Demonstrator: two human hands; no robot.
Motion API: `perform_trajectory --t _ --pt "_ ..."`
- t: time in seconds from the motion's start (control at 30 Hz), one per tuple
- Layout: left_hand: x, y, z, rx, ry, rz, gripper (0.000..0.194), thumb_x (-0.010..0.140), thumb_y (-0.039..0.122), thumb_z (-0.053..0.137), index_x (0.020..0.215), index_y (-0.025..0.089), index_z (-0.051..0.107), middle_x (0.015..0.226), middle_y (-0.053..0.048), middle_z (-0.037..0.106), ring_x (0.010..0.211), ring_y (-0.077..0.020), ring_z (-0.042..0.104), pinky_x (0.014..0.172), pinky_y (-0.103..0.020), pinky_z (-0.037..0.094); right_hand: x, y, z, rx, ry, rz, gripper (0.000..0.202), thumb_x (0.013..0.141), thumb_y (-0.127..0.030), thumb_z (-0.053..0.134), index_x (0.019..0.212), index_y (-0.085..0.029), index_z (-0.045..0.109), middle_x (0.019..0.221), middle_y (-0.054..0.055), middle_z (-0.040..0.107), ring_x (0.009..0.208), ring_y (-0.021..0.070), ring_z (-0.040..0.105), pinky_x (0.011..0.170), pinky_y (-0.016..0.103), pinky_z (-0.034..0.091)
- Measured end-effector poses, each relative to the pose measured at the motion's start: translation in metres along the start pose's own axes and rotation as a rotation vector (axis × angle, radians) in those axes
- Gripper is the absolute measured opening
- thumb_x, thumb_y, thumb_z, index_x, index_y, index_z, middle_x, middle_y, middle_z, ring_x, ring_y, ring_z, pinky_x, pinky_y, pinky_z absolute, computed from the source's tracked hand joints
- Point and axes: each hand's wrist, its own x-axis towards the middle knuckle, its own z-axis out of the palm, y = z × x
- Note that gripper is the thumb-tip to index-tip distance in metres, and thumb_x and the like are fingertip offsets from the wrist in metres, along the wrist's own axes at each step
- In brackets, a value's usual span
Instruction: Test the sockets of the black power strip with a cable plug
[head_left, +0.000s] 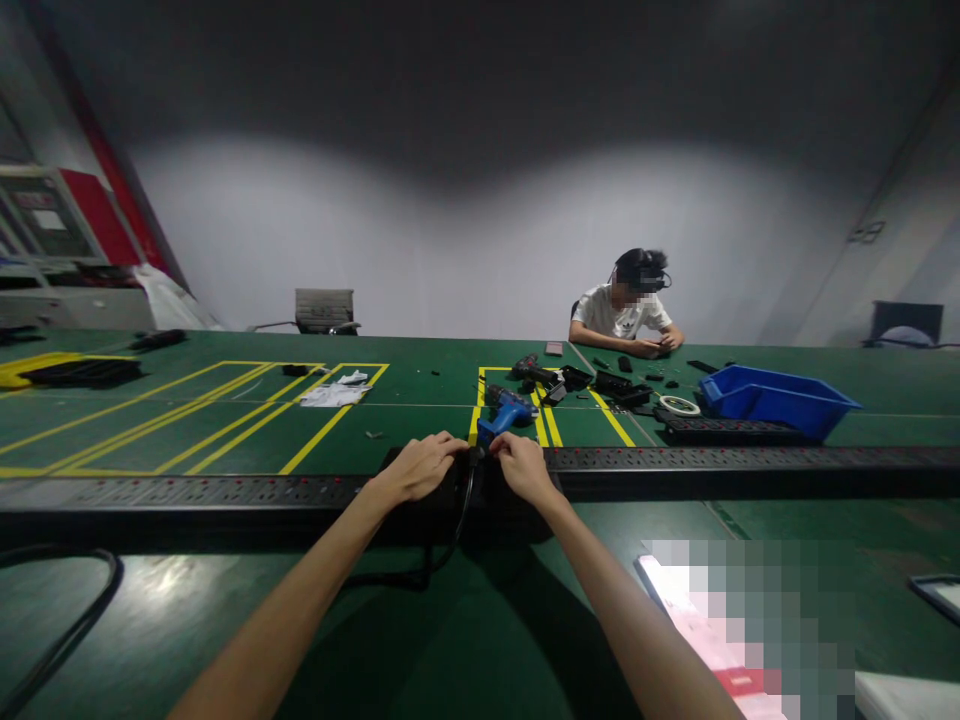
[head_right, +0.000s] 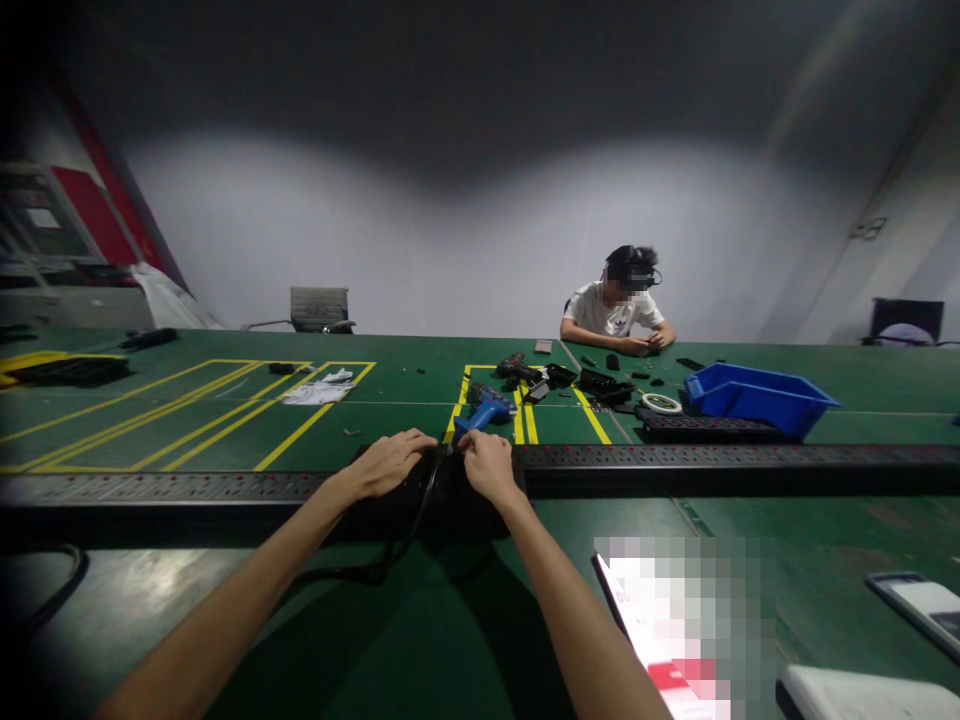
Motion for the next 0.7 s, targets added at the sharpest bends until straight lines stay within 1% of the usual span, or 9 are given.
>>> perform_trajectory --t 0.17,0.23,0.3,0.4,0.47,0.57,0.7 --pt "0.0 -0.001 0.002 0.021 0.004 -0.02 0.042 0.09 0.022 0.037 0.127 0.032 0.055 0.122 -0.004 0.06 0.111 -0.0217 0.056 0.097 -0.038 0.04 0.0 -0.002 0.0 -0.02 -0.013 -0.007 0.026 0.082 -0.012 0.045 0.087 -0.025 0.068 0.086 0.0 0.069 0.087 0.0186 0.059 0.082 0.03 0.034" --pt "0.0 -0.001 0.002 0.02 0.008 -0.027 0.042 0.09 0.023 0.038 0.127 0.032 0.055 0.122 -0.004 0.062 0.111 -0.0227 0.056 0.096 -0.039 0.04 -0.001 -0.004 0.0 -0.023 -0.019 -0.037 0.025 0.082 -0.014 0.047 0.091 -0.025 0.067 0.088 0.0 0.069 0.09 0.0189 0.058 0.085 0.031 0.034" --pt "0.0 -0.002 0.002 0.011 0.008 -0.027 0.043 0.09 0.024 0.038 0.129 0.033 0.054 0.121 -0.004 0.062 0.111 -0.0231 0.056 0.096 -0.04 0.04 -0.003 -0.007 0.0 -0.017 -0.034 -0.097 0.025 0.08 -0.016 0.052 0.099 -0.026 0.065 0.096 0.0 0.068 0.096 0.0195 0.057 0.09 0.033 0.033" --pt "0.0 -0.002 0.002 0.001 0.013 -0.031 0.042 0.091 0.026 0.037 0.129 0.032 0.053 0.121 -0.004 0.063 0.112 -0.0229 0.056 0.098 -0.04 0.039 -0.007 -0.012 -0.002 -0.008 -0.08 -0.2 0.037 0.076 -0.019 0.058 0.113 -0.026 0.06 0.113 0.003 0.063 0.106 0.0208 0.053 0.095 0.035 0.032" --pt "0.0 -0.002 0.002 0.0 0.015 -0.035 0.041 0.091 0.028 0.037 0.128 0.031 0.054 0.121 -0.005 0.063 0.112 -0.0229 0.056 0.098 -0.04 0.038 -0.009 -0.014 -0.003 -0.005 -0.11 -0.256 0.043 0.076 -0.021 0.06 0.119 -0.025 0.057 0.119 0.004 0.061 0.11 0.0212 0.052 0.097 0.035 0.032" --pt "0.0 -0.003 0.004 -0.001 0.015 -0.025 0.041 0.091 0.029 0.037 0.128 0.03 0.054 0.122 -0.005 0.063 0.113 -0.0226 0.056 0.098 -0.039 0.039 -0.01 -0.016 -0.004 -0.014 -0.136 -0.309 0.044 0.078 -0.023 0.062 0.122 -0.025 0.055 0.12 0.006 0.06 0.11 0.0214 0.051 0.096 0.035 0.033" --pt "0.001 -0.004 0.005 0.0 0.011 -0.019 0.041 0.091 0.03 0.036 0.128 0.03 0.054 0.124 -0.005 0.063 0.113 -0.0235 0.056 0.096 -0.04 0.04 -0.01 -0.019 -0.003 -0.092 -0.147 -0.307 0.041 0.081 -0.025 0.06 0.122 -0.025 0.055 0.119 0.007 0.06 0.106 0.022 0.052 0.093 0.035 0.034"
